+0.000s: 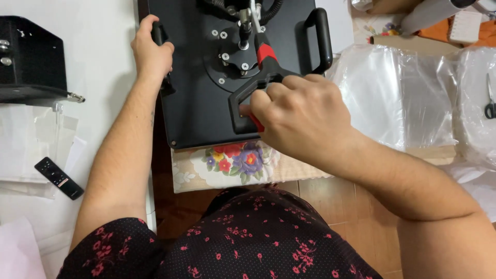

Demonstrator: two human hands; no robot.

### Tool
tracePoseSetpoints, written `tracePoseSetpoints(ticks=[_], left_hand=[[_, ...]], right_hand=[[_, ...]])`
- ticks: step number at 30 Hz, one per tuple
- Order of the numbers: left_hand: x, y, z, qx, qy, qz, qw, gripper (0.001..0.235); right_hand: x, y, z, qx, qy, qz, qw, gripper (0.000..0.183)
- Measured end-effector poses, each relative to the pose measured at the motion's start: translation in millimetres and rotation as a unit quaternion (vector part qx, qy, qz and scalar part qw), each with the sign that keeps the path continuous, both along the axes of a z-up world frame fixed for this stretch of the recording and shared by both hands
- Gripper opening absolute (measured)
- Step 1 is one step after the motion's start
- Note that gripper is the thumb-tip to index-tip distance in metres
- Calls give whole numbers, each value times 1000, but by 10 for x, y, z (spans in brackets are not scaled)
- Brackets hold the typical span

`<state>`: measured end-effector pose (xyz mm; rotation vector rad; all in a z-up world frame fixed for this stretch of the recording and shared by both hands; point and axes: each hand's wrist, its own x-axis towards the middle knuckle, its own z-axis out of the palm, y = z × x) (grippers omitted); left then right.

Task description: The person is preparing items by placing them into plastic bags and then using a heat press machine to apply designs or heat-seal them.

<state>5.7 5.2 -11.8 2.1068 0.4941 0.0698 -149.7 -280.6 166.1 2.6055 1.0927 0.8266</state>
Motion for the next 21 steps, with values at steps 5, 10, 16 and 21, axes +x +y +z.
tracePoseSetpoints(ticks=[5, 10, 16, 21], left_hand=[[-16, -44, 72, -15, 15, -5, 1000, 52], [-42, -28, 47, -19, 5, -12, 1000, 52], [-26, -48, 159, -39, 2, -43, 998, 51], [-31, -8, 24, -18, 16, -73, 997, 52]], right_hand=[[-55, 0, -290, -24, 77, -12, 997, 23], [23, 171, -335, 5, 425, -77, 902, 70], [115, 238, -1286, 56, 276, -94, 955, 77], [458, 290, -1928, 152, 101, -32, 983, 59]])
